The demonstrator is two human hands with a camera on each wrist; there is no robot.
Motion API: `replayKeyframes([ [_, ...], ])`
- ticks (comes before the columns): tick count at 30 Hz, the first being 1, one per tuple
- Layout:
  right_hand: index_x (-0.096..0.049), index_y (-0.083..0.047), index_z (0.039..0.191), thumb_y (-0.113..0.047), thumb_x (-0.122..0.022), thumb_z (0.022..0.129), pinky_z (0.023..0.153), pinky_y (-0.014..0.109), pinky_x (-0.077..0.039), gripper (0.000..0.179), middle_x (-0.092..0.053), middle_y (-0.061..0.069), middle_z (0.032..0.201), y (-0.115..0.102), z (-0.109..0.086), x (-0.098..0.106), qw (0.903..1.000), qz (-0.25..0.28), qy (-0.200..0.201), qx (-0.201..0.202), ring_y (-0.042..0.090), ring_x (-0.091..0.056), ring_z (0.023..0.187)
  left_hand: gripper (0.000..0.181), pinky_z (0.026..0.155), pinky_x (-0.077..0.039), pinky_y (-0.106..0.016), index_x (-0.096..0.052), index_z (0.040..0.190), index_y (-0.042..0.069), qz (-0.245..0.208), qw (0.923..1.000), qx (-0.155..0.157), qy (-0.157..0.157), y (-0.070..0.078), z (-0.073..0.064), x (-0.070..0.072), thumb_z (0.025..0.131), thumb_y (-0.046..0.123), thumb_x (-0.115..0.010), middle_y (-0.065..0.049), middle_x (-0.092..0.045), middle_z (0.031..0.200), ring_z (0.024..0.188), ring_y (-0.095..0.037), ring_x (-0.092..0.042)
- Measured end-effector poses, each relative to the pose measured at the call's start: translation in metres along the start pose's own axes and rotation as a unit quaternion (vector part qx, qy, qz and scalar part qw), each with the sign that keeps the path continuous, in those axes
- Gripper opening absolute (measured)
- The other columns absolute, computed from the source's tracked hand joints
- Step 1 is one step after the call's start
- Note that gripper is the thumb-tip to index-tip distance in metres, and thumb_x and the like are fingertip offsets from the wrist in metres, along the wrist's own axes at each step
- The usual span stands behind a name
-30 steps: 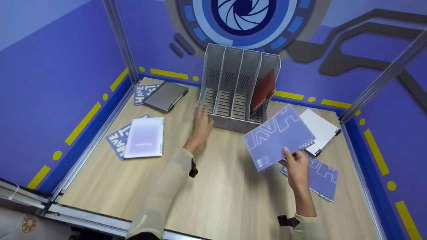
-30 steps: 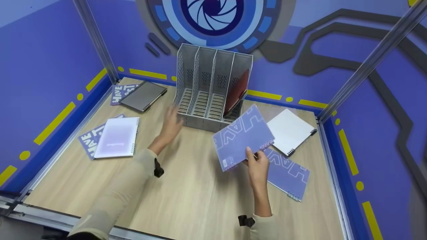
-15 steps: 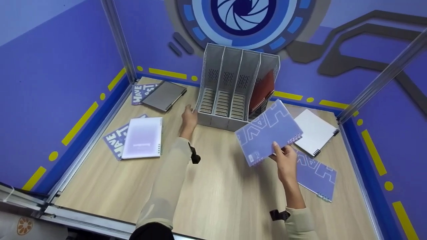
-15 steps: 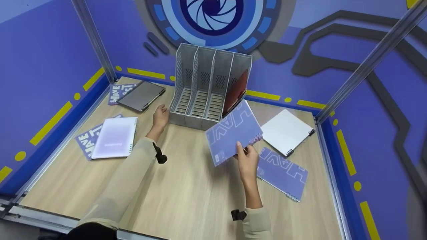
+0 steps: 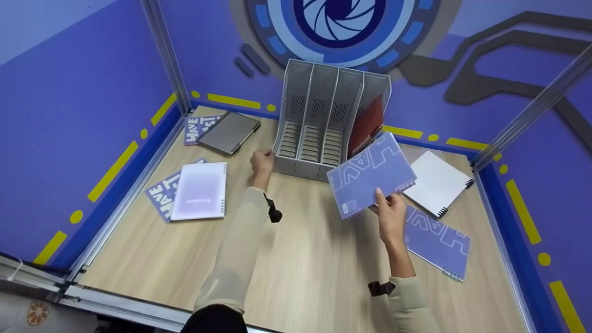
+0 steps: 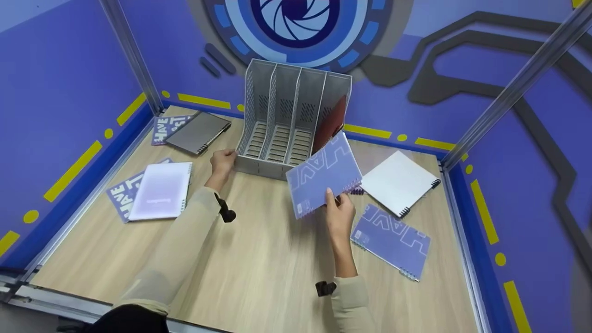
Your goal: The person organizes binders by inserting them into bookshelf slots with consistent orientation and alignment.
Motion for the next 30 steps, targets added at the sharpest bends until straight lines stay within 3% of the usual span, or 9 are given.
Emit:
replayKeyframes([
  [4, -0.057, 0.01, 0.101, -0.007, -0.059, 0.102, 0.082, 0.033, -0.059, 0.017, -0.059, 0.008, 0.09, 0.0, 0.008, -0.008, 0.9999, -0.008, 0.007, 0.007, 0.012, -0.066, 0.083, 0.015, 0.064, -0.041, -0.028, -0.078, 0.09, 0.006, -0.003, 0.9999, 0.008, 0.006, 0.0, 0.001, 0.002, 0.098, 0.012, -0.066, 0.001, -0.06, 0.077, 0.071, -0.013, -0.049],
  [8, -0.059, 0.009, 0.099, -0.01, -0.06, 0.102, 0.082, 0.032, -0.058, 0.019, -0.059, 0.009, 0.089, 0.0, 0.022, -0.016, 0.9992, -0.02, 0.017, 0.03, 0.012, -0.066, 0.084, 0.029, 0.058, -0.03, -0.028, -0.057, 0.069, 0.012, 0.0, 0.9999, 0.008, 0.009, -0.001, 0.0, 0.003, 0.097, 0.011, -0.066, 0.004, -0.043, 0.066, 0.064, -0.014, -0.039],
  [10, -0.059, 0.009, 0.098, -0.012, -0.06, 0.102, 0.079, 0.029, -0.059, 0.022, -0.058, 0.009, 0.087, 0.001, 0.03, -0.021, 0.9978, -0.041, 0.027, 0.045, 0.012, -0.065, 0.082, 0.032, 0.059, -0.03, -0.029, -0.054, 0.067, 0.014, 0.003, 0.9999, 0.009, 0.008, -0.001, -0.001, 0.004, 0.096, 0.011, -0.066, 0.005, -0.043, 0.065, 0.065, -0.014, -0.039],
  [13, -0.061, 0.007, 0.094, -0.015, -0.06, 0.103, 0.071, 0.024, -0.057, 0.023, -0.06, 0.01, 0.085, 0.001, 0.044, -0.03, 0.9922, -0.089, 0.048, 0.073, 0.012, -0.063, 0.077, 0.028, 0.063, -0.035, -0.028, -0.061, 0.068, 0.017, 0.007, 0.9999, 0.011, 0.01, 0.0, -0.002, 0.005, 0.095, 0.011, -0.068, 0.007, -0.048, 0.067, 0.069, -0.013, -0.043],
  [18, -0.064, 0.005, 0.089, -0.018, -0.062, 0.102, 0.062, 0.02, -0.043, 0.026, -0.061, 0.013, 0.081, 0.001, 0.069, -0.05, 0.9707, -0.189, 0.087, 0.12, 0.015, -0.054, 0.07, 0.027, 0.062, -0.033, -0.028, -0.059, 0.068, 0.016, 0.021, 0.9996, 0.019, 0.003, 0.003, -0.002, 0.007, 0.094, 0.01, -0.065, 0.005, -0.048, 0.069, 0.069, -0.015, -0.042],
  [21, -0.065, 0.007, 0.092, -0.019, -0.061, 0.102, 0.065, 0.027, -0.043, 0.028, -0.064, 0.019, 0.084, 0.002, 0.083, -0.064, 0.9627, -0.222, 0.086, 0.129, 0.022, -0.054, 0.072, 0.021, 0.064, -0.039, -0.029, -0.068, 0.071, 0.014, 0.028, 0.9991, 0.031, 0.005, 0.004, -0.001, 0.009, 0.092, 0.01, -0.066, 0.003, -0.059, 0.072, 0.071, -0.014, -0.048],
  [25, -0.068, 0.009, 0.107, -0.018, -0.06, 0.103, 0.078, 0.043, -0.052, 0.029, -0.07, 0.027, 0.099, 0.0, 0.1, -0.082, 0.9591, -0.238, 0.069, 0.137, 0.034, -0.066, 0.086, 0.014, 0.081, -0.05, -0.035, -0.082, 0.093, 0.008, 0.02, 0.9992, 0.035, 0.002, 0.005, 0.001, 0.012, 0.089, 0.01, -0.068, -0.003, -0.073, 0.09, 0.083, -0.017, -0.057],
  [28, -0.067, 0.009, 0.109, -0.019, -0.059, 0.103, 0.086, 0.05, -0.052, 0.029, -0.07, 0.028, 0.104, 0.001, 0.112, -0.093, 0.953, -0.26, 0.077, 0.136, 0.041, -0.067, 0.095, 0.012, 0.075, -0.049, -0.035, -0.077, 0.079, 0.009, 0.012, 0.9993, 0.035, -0.009, 0.005, 0.002, 0.013, 0.087, 0.01, -0.069, -0.002, -0.067, 0.078, 0.079, -0.02, -0.054],
  [30, -0.066, 0.01, 0.106, -0.019, -0.059, 0.103, 0.088, 0.052, -0.049, 0.03, -0.069, 0.029, 0.104, 0.004, 0.119, -0.099, 0.9484, -0.277, 0.089, 0.126, 0.044, -0.066, 0.096, 0.021, 0.068, -0.044, -0.034, -0.066, 0.066, 0.011, 0.011, 0.999, 0.041, -0.013, 0.004, 0.004, 0.013, 0.087, 0.01, -0.068, 0.0, -0.057, 0.068, 0.074, -0.019, -0.05],
])
Point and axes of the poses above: each hand's wrist, its own z-axis towards the middle knuckle, its own x-axis out of the back of the hand, y = z × x, the point moved 1 cm from there along z, towards the middle knuckle
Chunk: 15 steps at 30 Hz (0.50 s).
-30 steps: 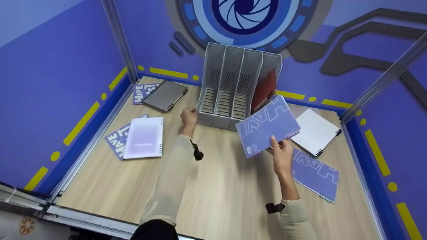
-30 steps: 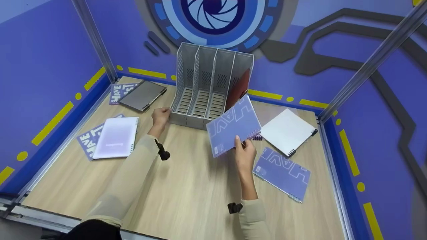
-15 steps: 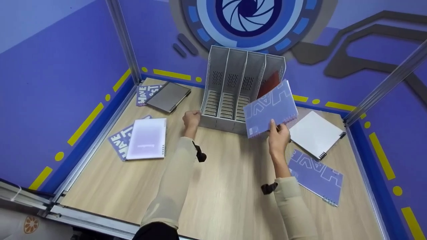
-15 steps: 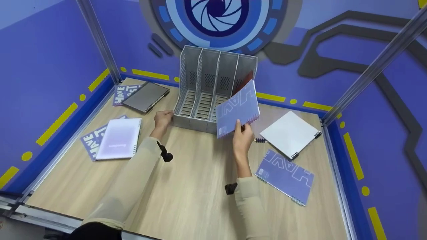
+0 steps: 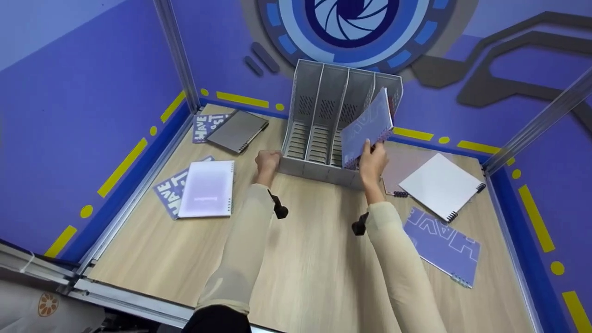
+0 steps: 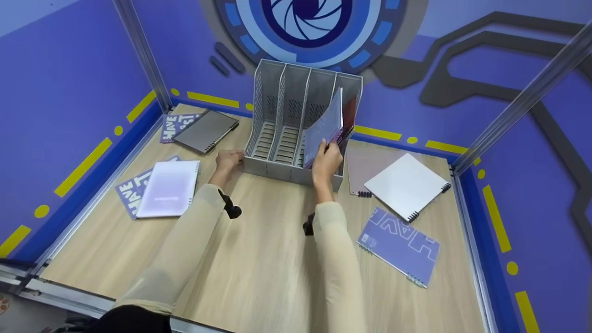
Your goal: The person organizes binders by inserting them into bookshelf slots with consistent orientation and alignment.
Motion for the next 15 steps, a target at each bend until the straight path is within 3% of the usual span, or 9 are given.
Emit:
replayKeyframes([
  [2, -0.066, 0.01, 0.105, -0.019, -0.058, 0.104, 0.09, 0.053, -0.048, 0.03, -0.069, 0.029, 0.104, 0.002, 0.004, -0.007, 0.9997, -0.018, 0.005, -0.014, 0.045, -0.064, 0.098, 0.031, 0.064, -0.038, -0.033, -0.053, 0.059, 0.015, 0.002, 1.0, 0.001, 0.0, 0.001, 0.002, 0.0, 0.086, 0.01, -0.068, 0.002, -0.048, 0.063, 0.07, -0.019, -0.046],
  [7, -0.065, 0.01, 0.105, -0.019, -0.057, 0.104, 0.091, 0.053, -0.047, 0.03, -0.068, 0.03, 0.107, 0.008, 0.01, -0.023, 0.9983, -0.041, 0.007, -0.039, 0.047, -0.063, 0.103, 0.041, 0.059, -0.031, -0.03, -0.041, 0.055, 0.018, 0.013, 0.9999, 0.002, 0.008, 0.001, 0.004, -0.003, 0.086, 0.008, -0.065, 0.006, -0.04, 0.057, 0.066, -0.017, -0.043],
  [15, -0.065, 0.008, 0.103, -0.019, -0.058, 0.103, 0.092, 0.053, -0.045, 0.028, -0.068, 0.03, 0.106, 0.01, 0.005, -0.035, 0.9967, -0.048, -0.042, -0.051, 0.048, -0.062, 0.104, 0.038, 0.061, -0.033, -0.03, -0.043, 0.056, 0.02, 0.02, 0.9996, 0.003, 0.021, 0.0, 0.001, -0.002, 0.084, 0.011, -0.067, 0.003, -0.044, 0.063, 0.071, -0.019, -0.042],
])
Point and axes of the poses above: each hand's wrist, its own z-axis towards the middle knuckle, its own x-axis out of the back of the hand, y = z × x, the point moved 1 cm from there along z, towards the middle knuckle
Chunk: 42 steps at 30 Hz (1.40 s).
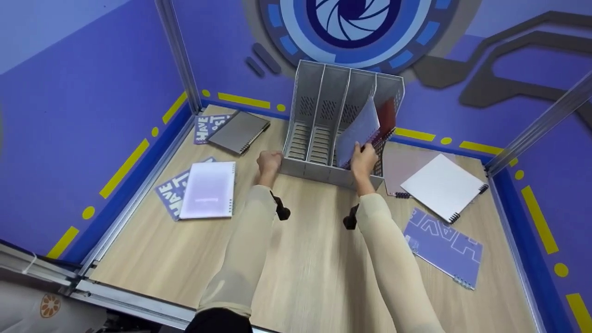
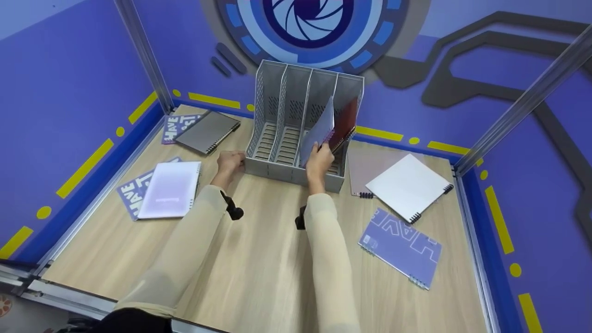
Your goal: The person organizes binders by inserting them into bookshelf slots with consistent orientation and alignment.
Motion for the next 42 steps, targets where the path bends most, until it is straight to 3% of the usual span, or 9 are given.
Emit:
replayKeyframes([
  [5, -0.066, 0.008, 0.101, -0.015, -0.057, 0.103, 0.085, 0.05, -0.048, 0.024, -0.068, 0.026, 0.1, 0.009, -0.007, 0.0, 0.9967, -0.043, -0.068, 0.007, 0.038, -0.062, 0.092, 0.042, 0.054, -0.026, -0.029, -0.039, 0.055, 0.018, -0.012, 0.9997, 0.017, -0.01, -0.001, 0.0, 0.0, 0.086, 0.008, -0.066, 0.005, -0.037, 0.055, 0.059, -0.016, -0.036],
  [10, -0.063, 0.006, 0.085, -0.003, -0.058, 0.097, 0.071, 0.047, -0.046, 0.016, -0.061, 0.016, 0.079, 0.012, -0.01, 0.008, 0.9898, -0.077, -0.105, 0.058, 0.029, -0.051, 0.074, 0.044, 0.05, -0.026, -0.028, -0.039, 0.052, 0.018, -0.02, 0.9996, 0.014, -0.013, 0.001, 0.0, -0.001, 0.085, 0.007, -0.065, 0.007, -0.037, 0.05, 0.054, -0.015, -0.037],
  [12, -0.064, 0.007, 0.084, 0.0, -0.059, 0.094, 0.073, 0.049, -0.046, 0.014, -0.064, 0.019, 0.08, 0.013, -0.01, 0.013, 0.9891, -0.083, -0.096, 0.075, 0.032, -0.054, 0.074, 0.042, 0.05, -0.027, -0.028, -0.04, 0.052, 0.017, -0.023, 0.9996, 0.013, -0.014, 0.001, 0.0, -0.001, 0.085, 0.006, -0.065, 0.006, -0.038, 0.05, 0.054, -0.015, -0.038],
  [15, -0.069, 0.011, 0.096, 0.001, -0.06, 0.093, 0.081, 0.051, -0.049, 0.014, -0.07, 0.026, 0.094, 0.013, -0.009, 0.018, 0.9907, -0.076, -0.088, 0.071, 0.038, -0.062, 0.085, 0.041, 0.05, -0.029, -0.028, -0.043, 0.053, 0.017, -0.026, 0.9994, 0.014, -0.016, 0.001, 0.0, -0.001, 0.085, 0.006, -0.065, 0.006, -0.04, 0.051, 0.054, -0.014, -0.04],
  [19, -0.068, 0.012, 0.112, -0.004, -0.062, 0.096, 0.088, 0.048, -0.051, 0.023, -0.07, 0.028, 0.107, 0.016, -0.006, 0.02, 0.9942, -0.055, -0.085, 0.035, 0.039, -0.065, 0.097, 0.041, 0.051, -0.03, -0.028, -0.043, 0.053, 0.017, -0.029, 0.9994, 0.014, -0.015, 0.001, 0.0, -0.001, 0.086, 0.006, -0.065, 0.006, -0.04, 0.051, 0.055, -0.014, -0.041],
  [23, -0.067, 0.011, 0.111, -0.007, -0.063, 0.095, 0.088, 0.047, -0.051, 0.024, -0.07, 0.028, 0.107, 0.018, -0.005, 0.015, 0.9974, -0.043, -0.057, 0.004, 0.04, -0.067, 0.099, 0.042, 0.053, -0.029, -0.029, -0.041, 0.054, 0.017, -0.025, 0.9994, 0.01, -0.02, 0.0, 0.0, -0.001, 0.086, 0.007, -0.066, 0.006, -0.039, 0.053, 0.057, -0.015, -0.04],
  [28, -0.063, 0.013, 0.112, -0.003, -0.061, 0.095, 0.076, 0.036, -0.059, 0.023, -0.069, 0.031, 0.108, 0.018, -0.006, -0.001, 0.999, 0.028, -0.034, -0.009, 0.041, -0.072, 0.096, 0.043, 0.054, -0.029, -0.03, -0.04, 0.052, 0.018, -0.022, 0.9997, 0.006, -0.01, 0.0, 0.001, 0.001, 0.084, 0.006, -0.066, 0.006, -0.039, 0.053, 0.061, -0.017, -0.041],
  [34, -0.055, 0.007, 0.103, -0.001, -0.061, 0.097, 0.062, 0.016, -0.055, 0.011, -0.066, 0.026, 0.105, 0.013, -0.001, -0.023, 0.9906, 0.129, -0.002, -0.044, 0.037, -0.073, 0.091, 0.041, 0.051, -0.028, -0.028, -0.041, 0.052, 0.018, -0.025, 0.9995, 0.004, -0.017, 0.002, 0.004, 0.0, 0.084, 0.005, -0.065, 0.006, -0.04, 0.051, 0.056, -0.015, -0.042],
  [42, -0.048, 0.002, 0.095, 0.002, -0.059, 0.099, 0.078, 0.036, -0.059, 0.011, -0.064, 0.026, 0.102, 0.003, 0.012, -0.04, 0.9892, 0.131, 0.035, -0.057, 0.037, -0.068, 0.094, 0.042, 0.054, -0.031, -0.028, -0.042, 0.052, 0.018, -0.031, 0.9994, -0.01, -0.011, -0.006, -0.001, -0.001, 0.085, 0.008, -0.066, 0.007, -0.041, 0.052, 0.056, -0.014, -0.042],
])
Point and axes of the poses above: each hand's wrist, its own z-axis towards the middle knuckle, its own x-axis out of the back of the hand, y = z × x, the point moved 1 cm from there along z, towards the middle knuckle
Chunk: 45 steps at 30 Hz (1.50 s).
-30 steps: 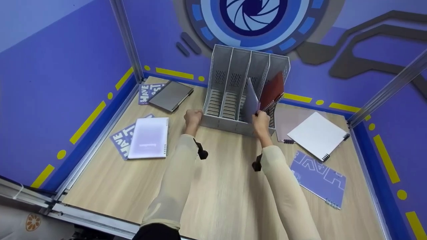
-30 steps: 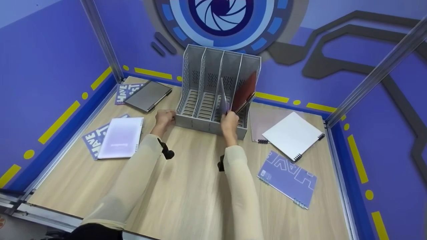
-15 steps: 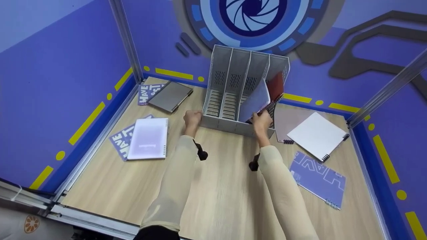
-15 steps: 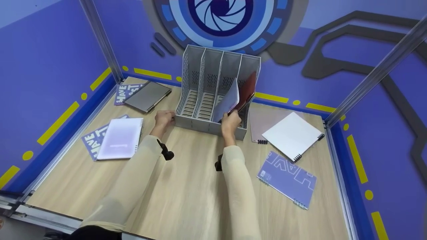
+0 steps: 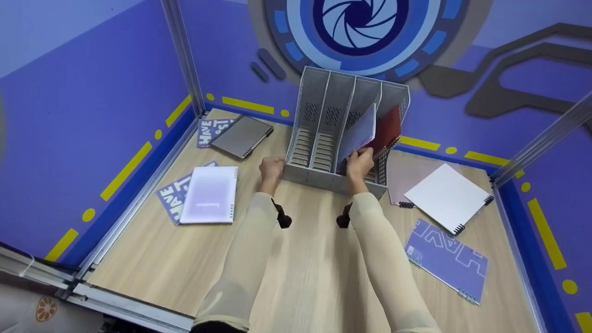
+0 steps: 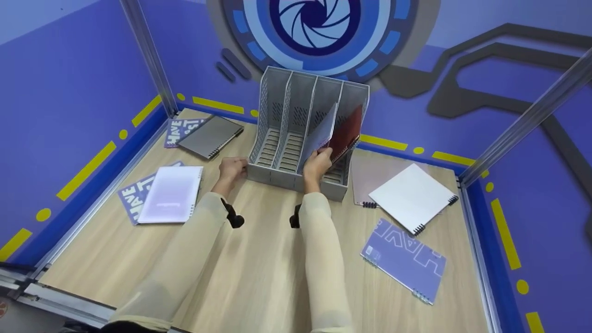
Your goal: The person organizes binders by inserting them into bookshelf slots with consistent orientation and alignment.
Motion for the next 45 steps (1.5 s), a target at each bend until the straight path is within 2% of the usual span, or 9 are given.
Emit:
replayKeyframes([
  [5, -0.05, 0.0, 0.092, 0.002, -0.061, 0.097, 0.074, 0.034, -0.057, 0.011, -0.064, 0.021, 0.096, 0.006, 0.004, -0.013, 0.9991, 0.006, 0.015, -0.038, 0.028, -0.064, 0.082, 0.04, 0.055, -0.031, -0.029, -0.044, 0.054, 0.017, 0.003, 0.9999, 0.012, 0.007, -0.007, -0.005, 0.003, 0.085, 0.008, -0.067, 0.007, -0.041, 0.054, 0.058, -0.014, -0.041],
  [10, -0.055, 0.0, 0.087, 0.004, -0.066, 0.093, 0.058, 0.021, -0.05, 0.013, -0.061, 0.012, 0.084, 0.011, 0.01, -0.022, 0.998, 0.021, 0.013, -0.058, 0.02, -0.061, 0.066, 0.014, 0.066, -0.045, -0.03, -0.078, 0.075, 0.01, 0.018, 0.9997, -0.006, 0.017, -0.005, -0.01, 0.004, 0.085, 0.011, -0.069, 0.001, -0.067, 0.071, 0.074, -0.018, -0.058],
  [16, -0.057, 0.008, 0.096, 0.006, -0.063, 0.095, 0.07, 0.027, -0.058, 0.006, -0.062, 0.018, 0.096, 0.006, 0.025, -0.027, 0.9884, 0.117, 0.001, -0.098, 0.034, -0.068, 0.09, 0.021, 0.094, -0.052, -0.039, -0.081, 0.105, 0.01, 0.022, 0.9995, -0.015, 0.015, 0.008, -0.007, 0.001, 0.088, 0.013, -0.07, -0.007, -0.075, 0.112, 0.11, -0.026, -0.069],
  [22, -0.053, 0.016, 0.113, 0.006, -0.057, 0.098, 0.096, 0.045, -0.053, 0.018, -0.059, 0.032, 0.124, 0.005, 0.028, -0.023, 0.971, 0.191, -0.016, -0.142, 0.043, -0.062, 0.118, 0.015, 0.08, -0.052, -0.034, -0.082, 0.092, 0.007, 0.032, 0.9984, -0.041, 0.022, 0.004, -0.006, 0.001, 0.085, 0.011, -0.069, -0.002, -0.075, 0.086, 0.088, -0.021, -0.066],
  [29, -0.05, 0.016, 0.132, -0.001, -0.057, 0.101, 0.102, 0.046, -0.049, 0.036, -0.055, 0.033, 0.133, 0.003, 0.023, -0.015, 0.9725, 0.178, -0.072, -0.133, 0.042, -0.057, 0.126, 0.032, 0.057, -0.035, -0.026, -0.058, 0.055, 0.015, 0.011, 0.9992, -0.037, 0.013, -0.001, 0.003, 0.0, 0.085, 0.008, -0.068, 0.009, -0.049, 0.055, 0.063, -0.015, -0.051],
  [31, -0.044, 0.014, 0.14, -0.004, -0.055, 0.103, 0.105, 0.049, -0.046, 0.043, -0.052, 0.033, 0.139, 0.003, 0.016, -0.008, 0.9714, 0.175, -0.105, -0.122, 0.042, -0.053, 0.131, 0.036, 0.057, -0.033, -0.027, -0.051, 0.055, 0.017, 0.011, 0.9995, -0.03, 0.008, -0.003, 0.004, 0.0, 0.085, 0.008, -0.068, 0.007, -0.047, 0.056, 0.063, -0.015, -0.049],
  [36, -0.023, 0.007, 0.156, -0.005, -0.049, 0.105, 0.113, 0.051, -0.037, 0.058, -0.036, 0.032, 0.154, 0.005, -0.013, 0.019, 0.9605, 0.186, -0.18, -0.102, 0.039, -0.04, 0.143, 0.022, 0.059, -0.036, -0.027, -0.067, 0.065, 0.017, 0.007, 0.9996, -0.023, 0.012, -0.003, 0.0, 0.003, 0.085, 0.007, -0.068, 0.007, -0.055, 0.065, 0.067, -0.014, -0.049],
  [40, -0.008, 0.004, 0.16, -0.005, -0.047, 0.105, 0.116, 0.049, -0.032, 0.067, -0.022, 0.032, 0.161, 0.007, -0.022, 0.035, 0.9536, 0.207, -0.191, -0.108, 0.037, -0.029, 0.149, 0.027, 0.055, -0.032, -0.027, -0.055, 0.064, 0.015, -0.007, 0.9999, -0.013, 0.003, 0.001, 0.002, 0.002, 0.087, 0.006, -0.067, 0.006, -0.048, 0.061, 0.06, -0.012, -0.043],
  [45, -0.009, 0.009, 0.158, -0.001, -0.041, 0.105, 0.117, 0.047, -0.031, 0.063, -0.029, 0.033, 0.157, 0.012, -0.017, 0.037, 0.9426, 0.218, -0.208, -0.144, 0.038, -0.033, 0.146, 0.025, 0.057, -0.033, -0.027, -0.058, 0.065, 0.014, 0.001, 1.0, -0.003, 0.006, 0.001, 0.0, -0.003, 0.087, 0.006, -0.067, 0.006, -0.049, 0.064, 0.065, -0.013, -0.045],
])
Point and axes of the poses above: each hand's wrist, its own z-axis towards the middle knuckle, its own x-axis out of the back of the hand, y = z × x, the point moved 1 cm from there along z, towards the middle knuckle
